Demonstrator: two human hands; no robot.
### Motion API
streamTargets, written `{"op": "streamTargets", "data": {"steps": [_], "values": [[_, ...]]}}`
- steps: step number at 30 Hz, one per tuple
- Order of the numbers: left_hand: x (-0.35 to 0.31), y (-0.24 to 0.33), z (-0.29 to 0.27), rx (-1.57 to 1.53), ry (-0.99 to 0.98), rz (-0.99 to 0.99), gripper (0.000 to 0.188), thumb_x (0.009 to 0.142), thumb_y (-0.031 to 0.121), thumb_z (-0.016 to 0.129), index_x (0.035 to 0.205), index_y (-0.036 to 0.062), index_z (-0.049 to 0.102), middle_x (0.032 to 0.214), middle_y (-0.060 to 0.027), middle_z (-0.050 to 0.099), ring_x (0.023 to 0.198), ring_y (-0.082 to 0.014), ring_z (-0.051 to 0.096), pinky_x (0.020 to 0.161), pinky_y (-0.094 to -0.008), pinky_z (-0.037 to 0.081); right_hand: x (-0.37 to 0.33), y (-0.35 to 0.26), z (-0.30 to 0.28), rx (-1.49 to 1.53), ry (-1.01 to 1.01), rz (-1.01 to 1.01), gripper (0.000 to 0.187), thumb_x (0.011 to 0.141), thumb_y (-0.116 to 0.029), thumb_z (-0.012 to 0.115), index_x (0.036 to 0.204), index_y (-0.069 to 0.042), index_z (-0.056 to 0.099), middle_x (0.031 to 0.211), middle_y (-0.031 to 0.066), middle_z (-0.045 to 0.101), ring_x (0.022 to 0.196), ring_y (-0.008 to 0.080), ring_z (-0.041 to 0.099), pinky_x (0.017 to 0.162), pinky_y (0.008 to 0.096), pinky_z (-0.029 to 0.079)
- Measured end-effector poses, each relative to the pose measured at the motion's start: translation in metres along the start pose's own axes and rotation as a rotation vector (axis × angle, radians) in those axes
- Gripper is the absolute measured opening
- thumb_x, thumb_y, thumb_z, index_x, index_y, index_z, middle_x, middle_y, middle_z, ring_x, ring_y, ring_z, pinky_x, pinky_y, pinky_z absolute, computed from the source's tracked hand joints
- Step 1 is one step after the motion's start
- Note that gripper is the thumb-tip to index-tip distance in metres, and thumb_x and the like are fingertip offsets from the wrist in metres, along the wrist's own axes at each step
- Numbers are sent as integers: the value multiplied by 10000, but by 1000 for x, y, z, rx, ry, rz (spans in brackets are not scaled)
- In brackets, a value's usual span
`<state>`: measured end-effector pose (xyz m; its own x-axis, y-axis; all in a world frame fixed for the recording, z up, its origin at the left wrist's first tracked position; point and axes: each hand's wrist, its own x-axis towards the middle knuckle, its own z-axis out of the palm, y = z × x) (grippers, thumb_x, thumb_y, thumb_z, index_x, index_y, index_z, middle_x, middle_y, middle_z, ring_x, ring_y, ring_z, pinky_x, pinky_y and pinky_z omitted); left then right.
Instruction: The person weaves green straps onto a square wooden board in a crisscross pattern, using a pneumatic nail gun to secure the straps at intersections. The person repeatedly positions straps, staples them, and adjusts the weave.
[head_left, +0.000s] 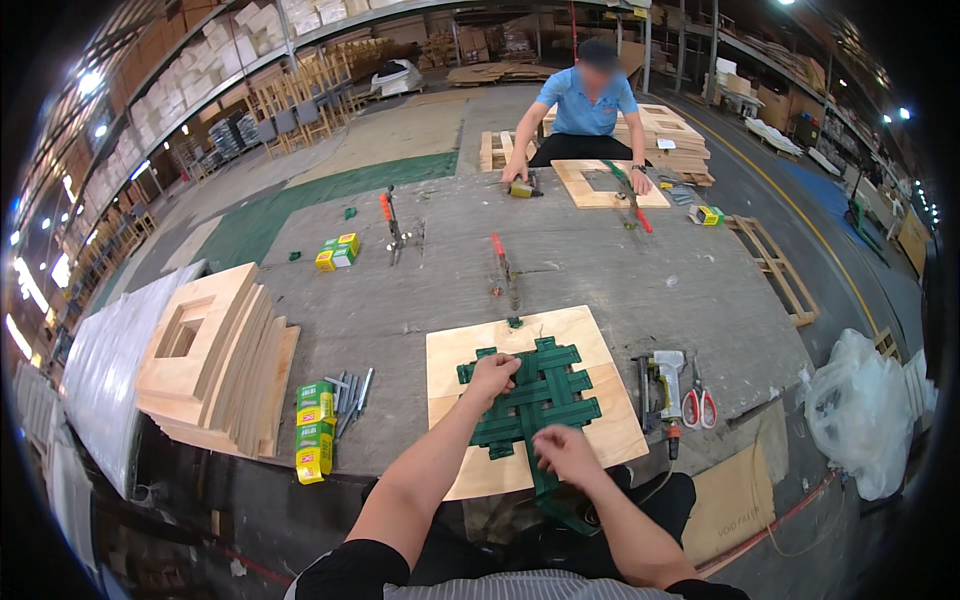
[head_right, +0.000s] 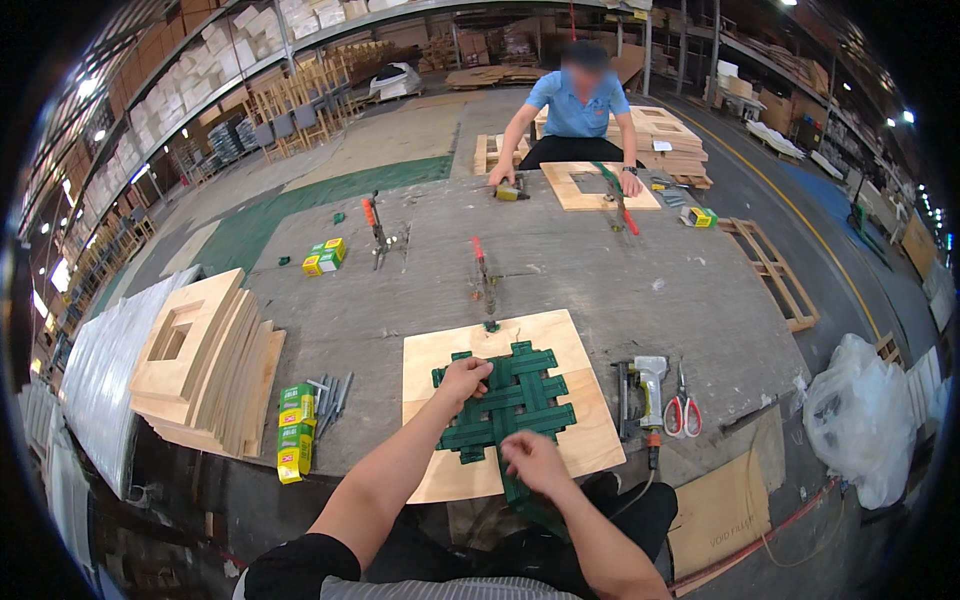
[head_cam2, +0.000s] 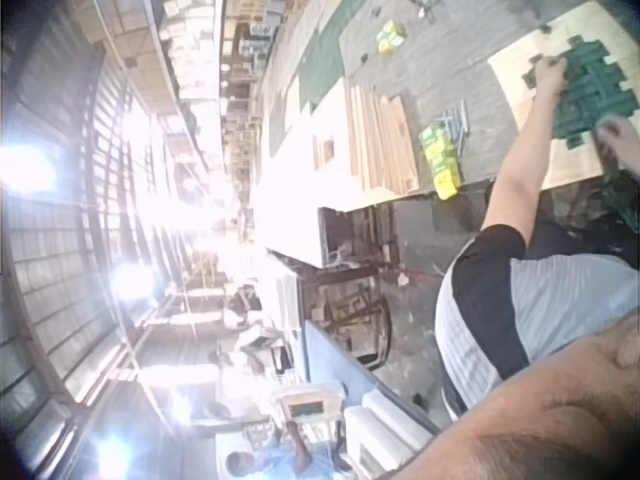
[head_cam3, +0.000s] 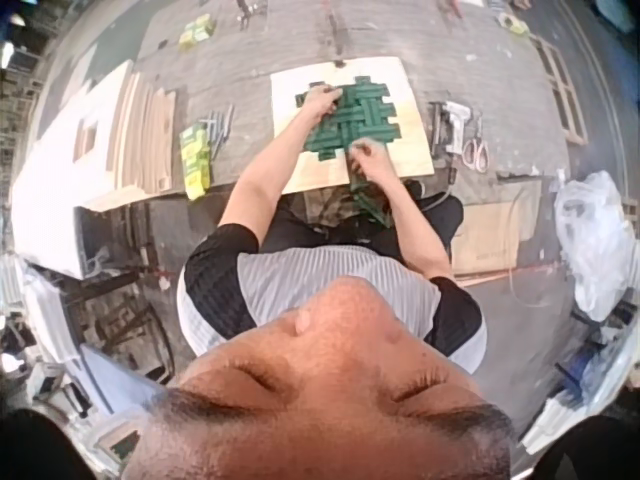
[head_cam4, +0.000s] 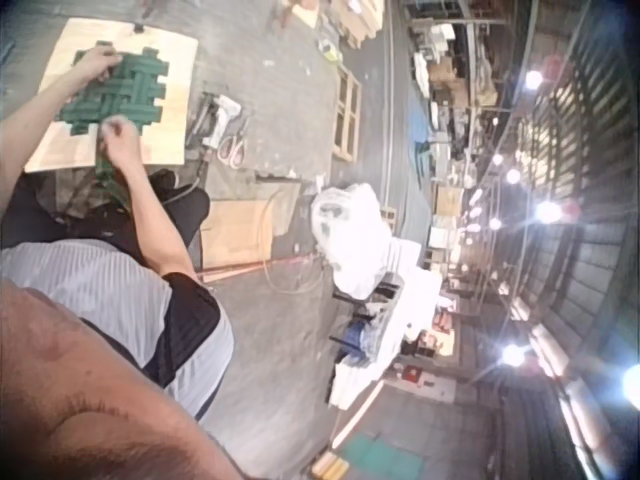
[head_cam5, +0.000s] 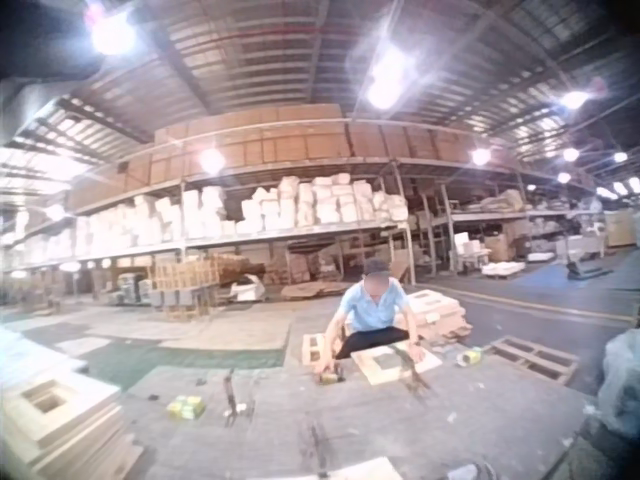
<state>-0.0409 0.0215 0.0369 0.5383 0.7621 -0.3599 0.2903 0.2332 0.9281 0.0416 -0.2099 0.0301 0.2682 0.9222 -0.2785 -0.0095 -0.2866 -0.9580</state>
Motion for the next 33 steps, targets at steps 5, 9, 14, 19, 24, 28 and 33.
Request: {"op": "streamTargets", "data": {"steps": [5, 9, 14, 19, 24, 28, 33], "values": [[-10, -4, 4, -215, -47, -46, 155, 964, 204, 718, 1026, 63, 696, 832, 0, 664, 657, -119, 621, 583, -271, 520, 74, -34, -22, -359, 440, -395, 103, 929, -86, 698, 1020, -37, 691, 887, 81, 723, 741, 173, 675, 690, 330, 540], [-10, -8, 1, -252, -50, -33, 156, 961, 195, 720, 1006, 49, 690, 819, -6, 661, 664, -119, 633, 585, -273, 526, 108, -43, -15, -402, 452, -443, 176, 893, -68, 735, 1064, -56, 694, 923, 81, 740, 808, 195, 701, 749, 331, 552], [-10, -13, -1, -265, -72, -36, 131, 968, 177, 709, 997, 53, 680, 818, -7, 654, 686, -122, 642, 622, -279, 537, 119, -38, -14, -512, 391, -507, 186, 890, -48, 724, 1073, -52, 694, 979, 114, 746, 898, 243, 730, 793, 354, 567], [-11, -14, -5, -263, -37, -21, 139, 961, 165, 706, 999, 32, 693, 796, -10, 660, 668, -107, 638, 591, -261, 525, 123, -37, -11, -545, 379, -562, 175, 887, -39, 714, 1060, -53, 698, 983, 129, 735, 909, 275, 723, 801, 371, 568], [-22, -18, 8, 39, 153, 333, 227, 938, 146, 724, 1147, 58, 708, 938, -45, 674, 753, -159, 656, 670, -302, 555, 125, -35, -20, -653, 382, -599, 160, 875, -38, 713, 1034, -56, 712, 954, 123, 694, 887, 305, 691, 787, 399, 555], [-29, -24, 12, 445, 317, 633, 230, 885, 151, 754, 1103, 80, 731, 1065, -111, 666, 908, -276, 668, 771, -367, 558, 127, -35, -23, -621, 358, -623, 113, 869, -49, 721, 982, -54, 721, 937, 112, 662, 905, 314, 670, 785, 401, 545], [-20, -21, 8, 485, 377, 603, 161, 896, 169, 746, 1001, 51, 713, 1041, -113, 669, 936, -316, 667, 826, -409, 548, 142, -45, -24, -700, 267, -652, 88, 898, -123, 712, 966, -71, 733, 990, 121, 661, 954, 324, 667, 820, 431, 541]]}}
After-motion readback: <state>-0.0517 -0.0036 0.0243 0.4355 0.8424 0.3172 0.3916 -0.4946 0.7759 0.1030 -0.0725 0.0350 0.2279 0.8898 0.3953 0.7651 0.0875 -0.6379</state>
